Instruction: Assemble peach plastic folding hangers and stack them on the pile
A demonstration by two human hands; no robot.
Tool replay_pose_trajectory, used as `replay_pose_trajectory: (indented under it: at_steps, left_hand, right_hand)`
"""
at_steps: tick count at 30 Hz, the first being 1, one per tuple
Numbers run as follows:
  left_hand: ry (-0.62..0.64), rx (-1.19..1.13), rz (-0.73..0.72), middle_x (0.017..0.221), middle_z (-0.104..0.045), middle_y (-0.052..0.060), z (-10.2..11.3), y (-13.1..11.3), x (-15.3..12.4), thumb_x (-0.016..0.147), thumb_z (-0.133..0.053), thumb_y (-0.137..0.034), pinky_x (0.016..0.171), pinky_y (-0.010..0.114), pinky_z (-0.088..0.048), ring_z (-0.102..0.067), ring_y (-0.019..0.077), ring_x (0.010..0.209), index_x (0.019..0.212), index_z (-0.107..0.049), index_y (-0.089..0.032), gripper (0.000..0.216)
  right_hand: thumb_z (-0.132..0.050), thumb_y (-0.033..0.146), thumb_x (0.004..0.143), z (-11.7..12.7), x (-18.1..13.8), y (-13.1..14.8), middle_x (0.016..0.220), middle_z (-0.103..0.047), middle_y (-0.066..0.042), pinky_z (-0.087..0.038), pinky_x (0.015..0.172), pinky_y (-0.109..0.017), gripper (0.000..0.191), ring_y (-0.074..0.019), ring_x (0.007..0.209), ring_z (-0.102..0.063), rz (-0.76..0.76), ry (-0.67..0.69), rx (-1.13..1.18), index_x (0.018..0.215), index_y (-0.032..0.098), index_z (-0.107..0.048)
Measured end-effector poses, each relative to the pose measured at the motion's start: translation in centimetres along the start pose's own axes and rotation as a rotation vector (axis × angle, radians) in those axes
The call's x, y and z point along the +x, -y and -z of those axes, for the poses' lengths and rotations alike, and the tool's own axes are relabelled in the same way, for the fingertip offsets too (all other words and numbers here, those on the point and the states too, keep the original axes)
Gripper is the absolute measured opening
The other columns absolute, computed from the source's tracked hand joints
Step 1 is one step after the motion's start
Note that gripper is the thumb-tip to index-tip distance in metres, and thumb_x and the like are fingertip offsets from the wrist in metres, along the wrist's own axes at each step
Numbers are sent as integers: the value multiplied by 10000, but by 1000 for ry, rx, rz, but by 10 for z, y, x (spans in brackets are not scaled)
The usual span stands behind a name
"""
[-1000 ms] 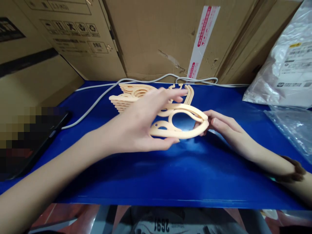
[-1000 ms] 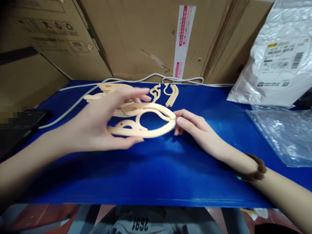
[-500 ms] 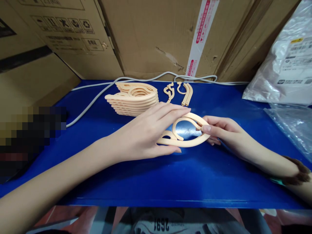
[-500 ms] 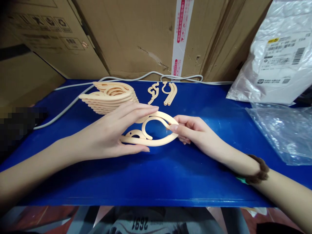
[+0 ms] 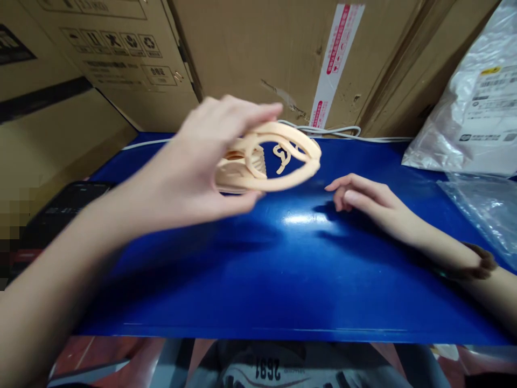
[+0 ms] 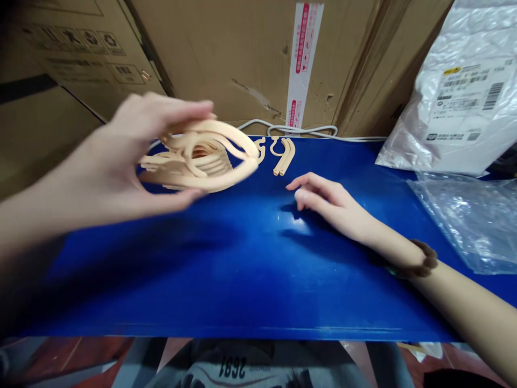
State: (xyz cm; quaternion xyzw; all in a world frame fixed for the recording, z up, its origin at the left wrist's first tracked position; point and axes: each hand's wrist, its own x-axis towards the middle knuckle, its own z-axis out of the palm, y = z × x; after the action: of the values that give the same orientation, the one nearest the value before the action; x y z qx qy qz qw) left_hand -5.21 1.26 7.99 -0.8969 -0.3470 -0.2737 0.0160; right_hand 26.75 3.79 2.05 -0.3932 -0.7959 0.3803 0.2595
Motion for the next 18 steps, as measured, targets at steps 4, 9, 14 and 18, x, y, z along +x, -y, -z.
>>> replay_pose_trajectory:
  at_steps: [4, 9, 14, 18]
  left_hand:
    - [131, -125, 47, 1403, -513, 78, 22, 53, -8, 883, -610, -431, 1075, 529, -373, -521, 245, 1213, 1498, -363, -172, 711]
    - [193, -186, 116, 1417, -536, 104, 24, 94, -10, 832, -681, -346, 1021, 555, -402, -550, 241, 1161, 1473, -412, -183, 714]
    - [214, -280, 181, 1464, -488, 105, 19, 95, -8, 880, -593, -326, 1043, 571, -343, -500, 263, 1241, 1493, -378, -201, 661]
    - [282, -216, 193, 1447, -511, 100, 16, 103, -7, 885, -621, -309, 1030, 621, -368, -519, 279, 1225, 1494, -381, -219, 660]
  right_hand:
    - [-628, 457, 900, -2, 3, -4, 1118, -631, -85, -450, 914, -412, 315, -246, 1044, -573, 236, 84, -441, 1116, 228, -639]
    - [-597, 409, 929, -6, 3, -5, 1166, -601, -109, -462, 940, -432, 276, -254, 1082, -559, 337, 135, -570, 1138, 229, -615]
    - [-586, 376, 938, -5, 3, -5, 1174, -591, -107, -467, 942, -429, 251, -253, 1094, -555, 344, 143, -594, 1140, 230, -614]
    - [-586, 377, 939, -6, 2, -4, 1173, -588, -107, -463, 946, -418, 258, -248, 1098, -552, 349, 149, -605, 1144, 224, -615]
